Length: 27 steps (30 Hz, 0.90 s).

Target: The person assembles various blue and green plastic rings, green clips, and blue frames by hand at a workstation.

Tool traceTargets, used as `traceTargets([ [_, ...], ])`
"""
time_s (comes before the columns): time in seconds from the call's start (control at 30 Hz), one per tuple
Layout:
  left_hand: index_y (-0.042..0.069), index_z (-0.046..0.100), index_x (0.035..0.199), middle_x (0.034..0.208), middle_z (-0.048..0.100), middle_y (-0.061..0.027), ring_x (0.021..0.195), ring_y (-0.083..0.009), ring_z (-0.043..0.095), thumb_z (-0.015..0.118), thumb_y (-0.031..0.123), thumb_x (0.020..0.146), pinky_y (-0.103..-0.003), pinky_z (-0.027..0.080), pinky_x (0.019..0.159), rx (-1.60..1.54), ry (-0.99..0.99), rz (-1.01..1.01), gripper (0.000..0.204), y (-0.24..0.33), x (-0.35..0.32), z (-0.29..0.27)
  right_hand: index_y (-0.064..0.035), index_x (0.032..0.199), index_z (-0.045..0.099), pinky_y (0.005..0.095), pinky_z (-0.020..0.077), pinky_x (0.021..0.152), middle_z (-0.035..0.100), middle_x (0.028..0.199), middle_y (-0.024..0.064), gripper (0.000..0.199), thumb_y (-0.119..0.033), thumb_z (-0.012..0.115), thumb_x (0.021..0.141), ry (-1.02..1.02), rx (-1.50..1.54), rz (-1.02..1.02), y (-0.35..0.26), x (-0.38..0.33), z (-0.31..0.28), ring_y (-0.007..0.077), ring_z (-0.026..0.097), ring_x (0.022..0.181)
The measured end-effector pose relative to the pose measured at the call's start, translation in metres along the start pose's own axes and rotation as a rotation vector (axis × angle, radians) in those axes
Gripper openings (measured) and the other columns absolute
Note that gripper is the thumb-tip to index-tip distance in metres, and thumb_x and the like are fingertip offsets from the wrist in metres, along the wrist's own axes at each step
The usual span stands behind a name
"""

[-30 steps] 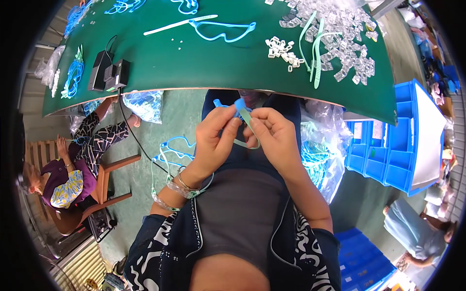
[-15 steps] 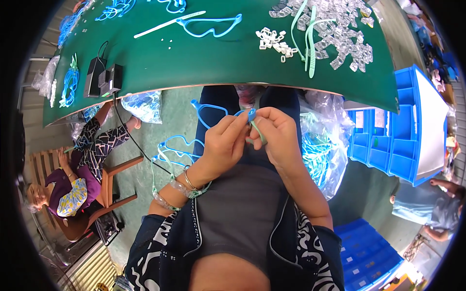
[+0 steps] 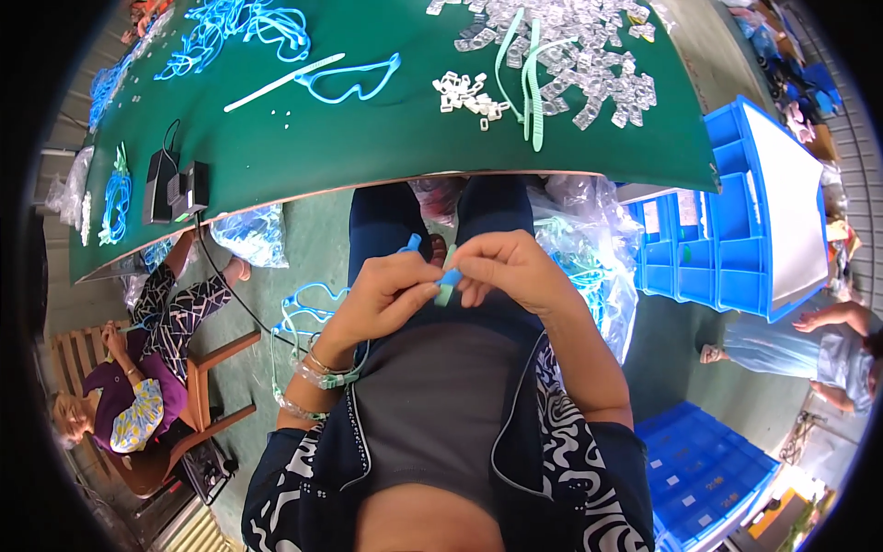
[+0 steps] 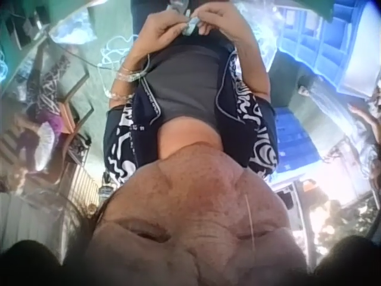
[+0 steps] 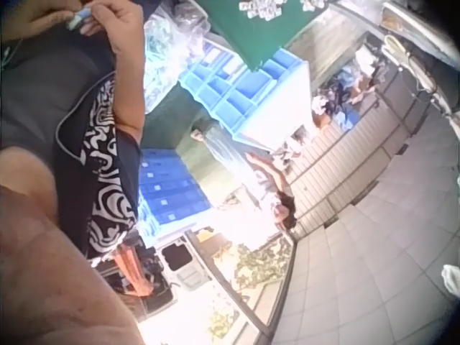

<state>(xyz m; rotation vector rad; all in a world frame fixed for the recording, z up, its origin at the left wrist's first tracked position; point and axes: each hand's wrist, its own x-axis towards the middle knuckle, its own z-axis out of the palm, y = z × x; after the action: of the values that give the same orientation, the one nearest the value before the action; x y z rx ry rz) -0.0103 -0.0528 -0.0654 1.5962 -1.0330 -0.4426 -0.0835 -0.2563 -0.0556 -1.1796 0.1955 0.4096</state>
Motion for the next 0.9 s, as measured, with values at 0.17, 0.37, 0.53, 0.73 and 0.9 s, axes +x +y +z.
traceTargets([
  [0.17, 0.002, 0.063, 0.090, 0.066, 0.054, -0.0107, 0.059, -0.0252, 0.054, 0.058, 0.007, 0.080, -0.033, 0.042, 0.054, -0.077, -0.124, 0.036, 0.012, 0.001, 0.005, 0.001, 0.0031, 0.086, 0.062, 0.0203, 0.0472, 0.054, 0.062, 0.072, 0.0074, 0.007, 0.000, 0.057, 0.081, -0.054, -0.169, -0.021, -0.005, -0.005, -0.002, 0.0122, 0.060, 0.058],
  [0.37, -0.001, 0.063, 0.090, 0.066, 0.056, -0.0098, 0.058, -0.0228, 0.053, 0.056, 0.010, 0.084, -0.033, 0.042, 0.056, -0.175, -0.026, -0.054, 0.014, 0.008, 0.012, 0.008, -0.0013, 0.086, 0.062, 0.0213, 0.0428, 0.054, 0.058, 0.071, 0.0048, 0.010, 0.001, 0.057, 0.079, 0.628, -0.879, -0.755, -0.004, 0.017, -0.026, 0.0104, 0.054, 0.059],
  [0.53, 0.000, 0.062, 0.090, 0.067, 0.056, -0.0099, 0.060, -0.0221, 0.053, 0.055, 0.010, 0.085, -0.032, 0.041, 0.056, -0.084, 0.006, -0.106, 0.014, 0.009, 0.018, 0.005, 0.0032, 0.098, 0.059, 0.0284, 0.0484, 0.067, 0.059, 0.084, 0.0078, 0.035, -0.030, 0.050, 0.092, 0.186, 0.029, -0.234, 0.029, 0.009, -0.015, 0.0160, 0.058, 0.075],
  [0.73, -0.003, 0.062, 0.089, 0.070, 0.057, -0.0096, 0.062, -0.0172, 0.055, 0.054, 0.010, 0.087, -0.028, 0.043, 0.057, -0.177, -0.175, -0.053, 0.016, 0.025, 0.021, 0.008, -0.0006, 0.082, 0.055, 0.0287, 0.0451, 0.066, 0.054, 0.077, 0.0085, 0.025, -0.022, 0.046, 0.093, 0.323, 0.174, -0.729, 0.012, 0.017, -0.032, 0.0170, 0.053, 0.068],
  [0.9, -0.003, 0.062, 0.086, 0.070, 0.060, -0.0086, 0.064, -0.0156, 0.057, 0.054, 0.009, 0.086, -0.028, 0.045, 0.058, -0.156, -0.163, -0.077, 0.014, 0.012, 0.026, 0.011, -0.0059, 0.087, 0.053, 0.0256, 0.0398, 0.053, 0.054, 0.073, 0.0048, 0.024, -0.026, 0.042, 0.095, 0.213, 0.408, -0.500, -0.012, -0.024, -0.057, 0.0098, 0.045, 0.056],
])
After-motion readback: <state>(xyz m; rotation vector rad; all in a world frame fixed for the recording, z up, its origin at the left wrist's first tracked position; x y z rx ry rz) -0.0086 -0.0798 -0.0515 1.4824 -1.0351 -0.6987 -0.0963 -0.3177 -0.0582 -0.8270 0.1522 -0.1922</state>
